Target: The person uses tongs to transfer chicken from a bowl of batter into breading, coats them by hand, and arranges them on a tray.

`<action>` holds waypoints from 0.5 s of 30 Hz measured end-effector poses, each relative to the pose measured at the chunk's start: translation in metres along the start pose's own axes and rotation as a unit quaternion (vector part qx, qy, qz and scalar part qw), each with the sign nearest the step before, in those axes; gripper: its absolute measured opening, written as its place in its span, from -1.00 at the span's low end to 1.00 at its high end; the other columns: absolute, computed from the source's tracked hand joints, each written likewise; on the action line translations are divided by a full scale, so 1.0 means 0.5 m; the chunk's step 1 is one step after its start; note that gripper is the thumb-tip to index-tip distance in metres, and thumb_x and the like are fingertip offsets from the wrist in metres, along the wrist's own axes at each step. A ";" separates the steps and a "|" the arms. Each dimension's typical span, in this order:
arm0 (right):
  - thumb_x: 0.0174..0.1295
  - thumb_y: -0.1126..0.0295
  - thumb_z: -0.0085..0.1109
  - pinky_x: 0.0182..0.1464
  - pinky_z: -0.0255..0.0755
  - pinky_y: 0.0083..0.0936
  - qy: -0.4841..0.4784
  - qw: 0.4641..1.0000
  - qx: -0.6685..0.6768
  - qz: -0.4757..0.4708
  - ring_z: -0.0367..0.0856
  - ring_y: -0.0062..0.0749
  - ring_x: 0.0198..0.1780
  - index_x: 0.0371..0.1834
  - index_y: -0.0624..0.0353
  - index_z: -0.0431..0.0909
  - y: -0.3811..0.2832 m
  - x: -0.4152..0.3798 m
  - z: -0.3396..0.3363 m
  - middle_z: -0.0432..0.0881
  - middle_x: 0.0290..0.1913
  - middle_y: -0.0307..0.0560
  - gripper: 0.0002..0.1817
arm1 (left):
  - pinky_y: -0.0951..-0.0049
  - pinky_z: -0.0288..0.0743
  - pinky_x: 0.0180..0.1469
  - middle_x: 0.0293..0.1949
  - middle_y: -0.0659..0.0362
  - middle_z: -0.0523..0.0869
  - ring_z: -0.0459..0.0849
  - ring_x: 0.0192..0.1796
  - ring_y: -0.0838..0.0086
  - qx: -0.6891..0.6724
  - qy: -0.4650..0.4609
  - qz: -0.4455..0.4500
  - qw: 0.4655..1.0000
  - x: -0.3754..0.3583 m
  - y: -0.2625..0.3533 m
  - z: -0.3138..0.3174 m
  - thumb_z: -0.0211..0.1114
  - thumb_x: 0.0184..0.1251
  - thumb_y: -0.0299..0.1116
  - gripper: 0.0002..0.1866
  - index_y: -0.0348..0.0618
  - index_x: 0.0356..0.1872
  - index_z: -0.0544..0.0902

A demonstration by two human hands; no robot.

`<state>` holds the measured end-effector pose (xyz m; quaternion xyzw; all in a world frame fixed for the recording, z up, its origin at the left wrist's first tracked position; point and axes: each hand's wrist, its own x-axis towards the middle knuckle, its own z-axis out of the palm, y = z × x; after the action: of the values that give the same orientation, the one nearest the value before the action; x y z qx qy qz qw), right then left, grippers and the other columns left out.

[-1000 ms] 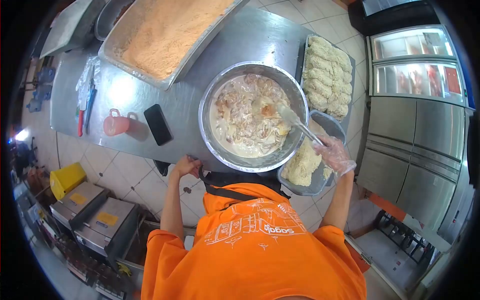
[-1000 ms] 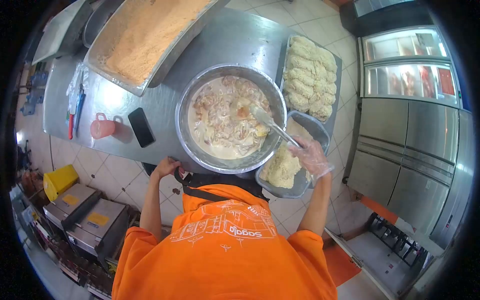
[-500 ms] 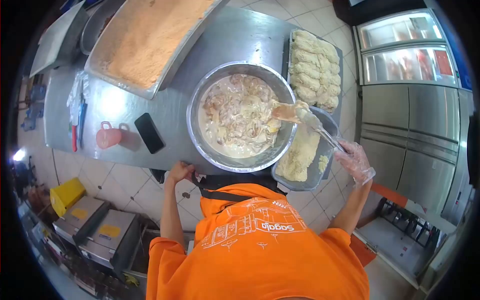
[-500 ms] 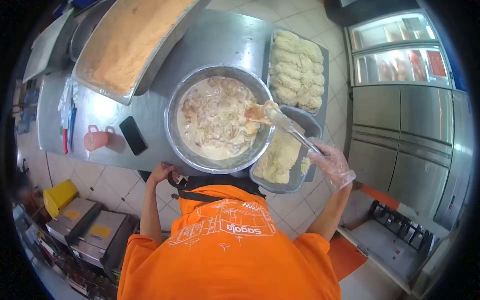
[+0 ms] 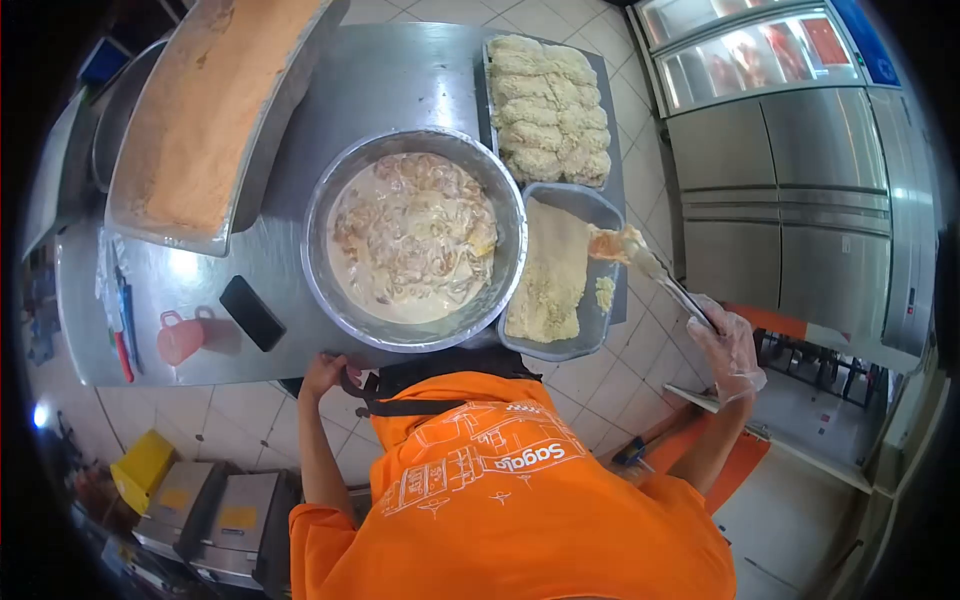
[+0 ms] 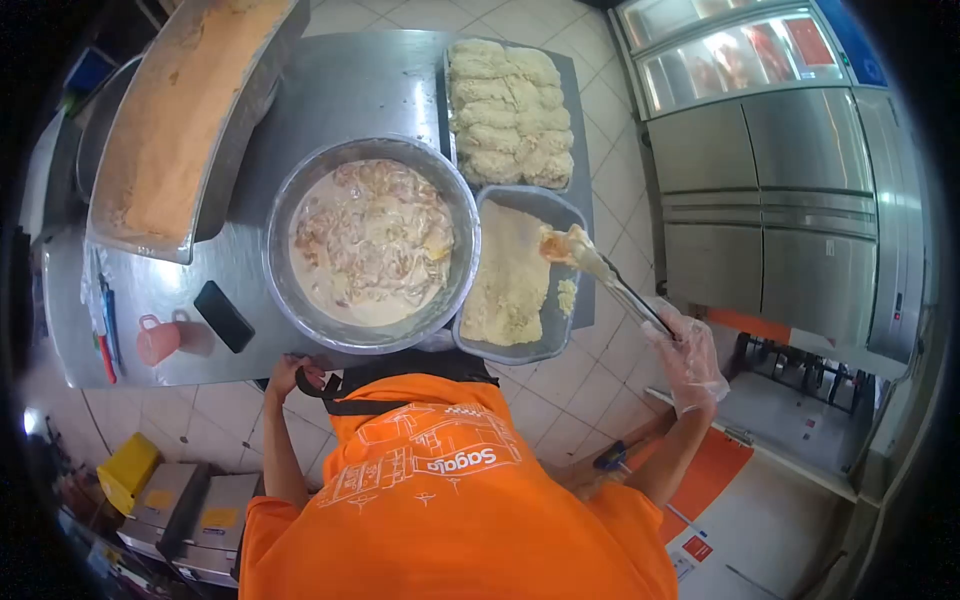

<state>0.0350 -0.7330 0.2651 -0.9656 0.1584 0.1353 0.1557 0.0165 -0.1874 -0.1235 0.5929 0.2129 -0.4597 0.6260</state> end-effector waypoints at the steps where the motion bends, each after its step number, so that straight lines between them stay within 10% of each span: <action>1: 0.20 0.17 0.20 -0.29 0.37 -0.28 0.026 0.999 -0.032 -0.007 0.49 -0.15 -0.39 0.01 0.12 0.62 0.003 -0.005 0.013 0.58 -0.41 -0.05 -0.63 | 0.34 0.65 -0.42 -0.49 -0.09 0.73 0.75 -0.49 0.21 0.012 0.005 -0.006 1.000 -0.001 0.003 0.000 0.12 0.25 -0.43 -0.72 -0.56 -0.39 0.65; 5: 0.13 0.17 0.23 -0.10 0.47 -0.18 0.008 0.973 -0.230 -0.017 0.64 0.01 -0.18 0.17 0.11 0.53 -0.009 -0.030 0.097 0.65 -0.30 0.08 -0.48 | 0.33 0.65 -0.38 -0.51 -0.08 0.73 0.75 -0.49 0.20 0.018 -0.012 -0.002 1.000 0.013 -0.032 -0.018 0.12 0.26 -0.38 -0.68 -0.55 -0.39 0.66; 15: 0.09 0.19 0.31 -0.20 0.51 -0.21 -0.098 0.994 -0.027 0.039 0.63 -0.01 -0.27 0.22 0.10 0.49 -0.103 -0.032 0.155 0.63 -0.25 0.05 -0.41 | 0.33 0.66 -0.31 -0.47 -0.14 0.74 0.75 -0.46 0.15 0.049 -0.006 0.008 0.999 0.018 -0.032 -0.019 0.08 0.33 -0.36 -0.63 -0.58 -0.40 0.66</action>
<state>0.0218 -0.6560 0.2126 -0.9445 0.1762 0.2399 0.1390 0.0105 -0.1795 -0.1416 0.6217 0.1817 -0.4681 0.6010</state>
